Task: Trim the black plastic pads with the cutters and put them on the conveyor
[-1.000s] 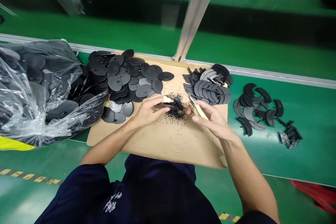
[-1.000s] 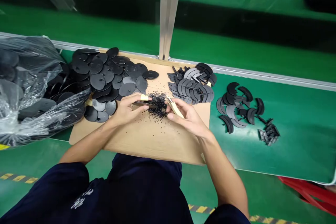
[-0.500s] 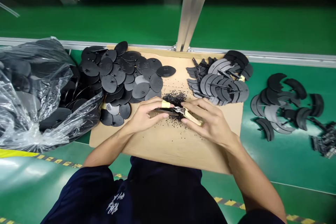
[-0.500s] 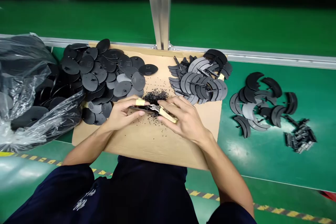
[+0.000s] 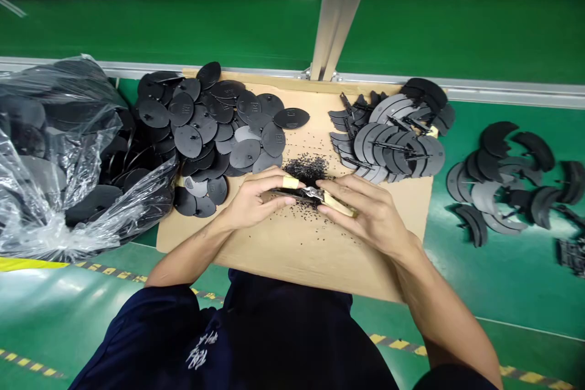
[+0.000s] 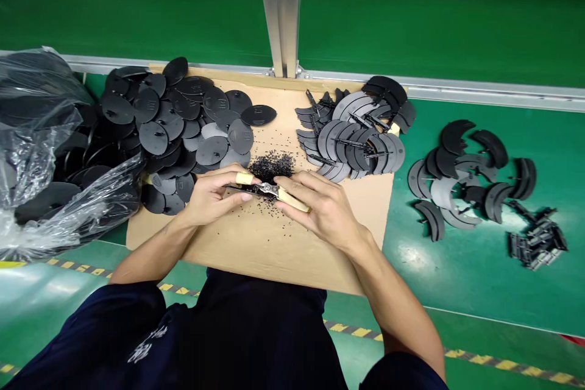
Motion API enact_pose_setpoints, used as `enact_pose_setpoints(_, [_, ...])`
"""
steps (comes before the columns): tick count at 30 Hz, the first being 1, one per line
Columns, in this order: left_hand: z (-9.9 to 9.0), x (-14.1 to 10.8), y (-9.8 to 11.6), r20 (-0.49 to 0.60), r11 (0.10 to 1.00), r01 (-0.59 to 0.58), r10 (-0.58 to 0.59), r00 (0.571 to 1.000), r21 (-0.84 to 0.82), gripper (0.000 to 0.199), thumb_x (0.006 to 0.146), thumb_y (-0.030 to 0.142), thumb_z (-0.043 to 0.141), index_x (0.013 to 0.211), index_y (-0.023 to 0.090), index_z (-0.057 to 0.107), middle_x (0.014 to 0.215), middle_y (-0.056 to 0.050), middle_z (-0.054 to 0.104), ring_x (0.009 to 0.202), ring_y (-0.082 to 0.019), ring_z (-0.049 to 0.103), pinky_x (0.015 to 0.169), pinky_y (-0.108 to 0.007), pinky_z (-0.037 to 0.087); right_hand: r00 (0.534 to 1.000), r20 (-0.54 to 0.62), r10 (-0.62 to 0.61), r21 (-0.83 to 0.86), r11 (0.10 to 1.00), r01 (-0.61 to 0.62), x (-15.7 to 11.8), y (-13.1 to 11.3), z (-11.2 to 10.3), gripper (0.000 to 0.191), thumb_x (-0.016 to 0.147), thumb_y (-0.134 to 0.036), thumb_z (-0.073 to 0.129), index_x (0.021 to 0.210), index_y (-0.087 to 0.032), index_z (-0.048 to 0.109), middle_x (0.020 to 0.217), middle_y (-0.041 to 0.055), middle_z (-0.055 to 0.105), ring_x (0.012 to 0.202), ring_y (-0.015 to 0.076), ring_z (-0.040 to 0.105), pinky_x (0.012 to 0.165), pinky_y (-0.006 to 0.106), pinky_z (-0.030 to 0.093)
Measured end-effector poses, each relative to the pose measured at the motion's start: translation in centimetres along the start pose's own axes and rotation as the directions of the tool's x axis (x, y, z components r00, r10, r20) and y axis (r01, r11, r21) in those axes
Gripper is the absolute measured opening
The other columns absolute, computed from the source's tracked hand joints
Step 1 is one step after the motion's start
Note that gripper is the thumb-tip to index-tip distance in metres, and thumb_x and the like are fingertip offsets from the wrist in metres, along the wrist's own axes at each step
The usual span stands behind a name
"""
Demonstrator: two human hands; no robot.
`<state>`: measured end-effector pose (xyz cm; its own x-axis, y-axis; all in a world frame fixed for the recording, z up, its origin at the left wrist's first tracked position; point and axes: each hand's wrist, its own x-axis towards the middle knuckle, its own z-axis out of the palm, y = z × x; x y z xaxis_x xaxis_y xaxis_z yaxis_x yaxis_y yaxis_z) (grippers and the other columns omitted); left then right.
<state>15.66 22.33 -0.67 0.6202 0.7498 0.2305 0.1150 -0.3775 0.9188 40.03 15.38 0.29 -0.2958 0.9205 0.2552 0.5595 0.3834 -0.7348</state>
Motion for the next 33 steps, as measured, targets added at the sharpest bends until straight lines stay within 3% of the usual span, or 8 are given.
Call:
enact_pose_setpoints(8, [-0.3,0.2,0.1,-0.002,0.998,-0.011,0.011,1.0,0.056,0.023,0.093,0.031,0.07,0.113,0.021,0.076,0.098,-0.007,0.075,0.089,-0.017,0.067,0.081,-0.032,0.055,1.0,-0.027,0.002,-0.07,0.998,-0.004,-0.1,-0.1,-0.2,0.035,0.096,-0.032,0.065,0.13,-0.025,0.068,0.107,0.0078,0.075,0.092,0.0217,0.072,0.08,0.037,0.062])
enact_pose_setpoints(13, [-0.7,0.6,1.0,0.08,0.949,-0.132,0.113,0.99,0.287,0.027,0.094,0.028,0.068,0.12,0.025,0.072,0.096,-0.005,0.074,0.09,-0.019,0.062,0.082,-0.035,0.048,1.0,-0.021,-0.004,-0.244,0.97,-0.001,0.2,-0.6,-0.9,0.033,0.097,-0.035,0.061,0.126,-0.021,0.07,0.109,0.0099,0.075,0.097,0.0255,0.071,0.082,0.04,0.06])
enact_pose_setpoints(18, [-0.8,1.0,2.0,0.158,0.829,-0.176,0.107,0.982,0.531,0.021,0.094,0.019,0.062,0.111,0.025,0.073,0.098,-0.005,0.076,0.098,-0.024,0.06,0.088,-0.04,0.042,0.999,0.026,0.028,-0.303,0.953,-0.019,-0.3,-1.2,-1.8,0.036,0.098,-0.04,0.057,0.125,-0.019,0.07,0.109,0.0111,0.075,0.095,0.0264,0.069,0.084,0.043,0.058])
enact_pose_setpoints(22, [-0.8,1.0,2.3,0.017,0.909,-0.065,0.064,0.998,0.412,0.016,0.095,0.025,0.062,0.107,0.021,0.072,0.098,-0.006,0.075,0.088,-0.019,0.064,0.08,-0.035,0.05,0.99,-0.081,0.119,-0.13,0.983,-0.129,-1.4,-1.3,-2.0,0.035,0.097,-0.04,0.06,0.124,-0.021,0.07,0.111,0.01,0.074,0.088,0.0222,0.068,0.08,0.041,0.058])
enact_pose_setpoints(26, [0.5,0.9,2.0,-0.147,0.99,0.104,-0.089,0.985,0.098,0.02,0.088,0.035,0.072,0.099,0.019,0.066,0.102,-0.007,0.073,0.096,-0.018,0.069,0.084,-0.032,0.057,0.954,-0.171,0.248,0.185,0.959,-0.216,-1.6,-1.6,-0.9,0.032,0.091,-0.039,0.069,0.119,-0.025,0.07,0.117,0.0076,0.073,0.087,0.0195,0.068,0.069,0.034,0.058])
enact_pose_setpoints(30, [2.4,0.8,1.6,-0.132,0.982,0.13,-0.148,0.98,-0.134,0.027,0.085,0.032,0.075,0.102,0.02,0.059,0.098,-0.005,0.07,0.092,-0.016,0.071,0.083,-0.029,0.059,0.913,-0.255,0.318,0.303,0.923,-0.237,-0.8,-2.5,0.8,0.033,0.088,-0.036,0.07,0.118,-0.023,0.069,0.108,0.006,0.074,0.085,0.0188,0.068,0.069,0.032,0.058])
enact_pose_setpoints(33, [2.9,0.7,1.6,-0.089,0.995,0.097,-0.099,0.991,-0.026,0.022,0.089,0.021,0.068,0.11,0.02,0.061,0.101,-0.005,0.069,0.094,-0.016,0.069,0.085,-0.03,0.057,0.91,-0.308,0.277,0.276,0.942,-0.193,-0.5,-3.3,1.3,0.031,0.089,-0.032,0.068,0.119,-0.024,0.069,0.103,0.005,0.073,0.078,0.0173,0.065,0.07,0.033,0.057])
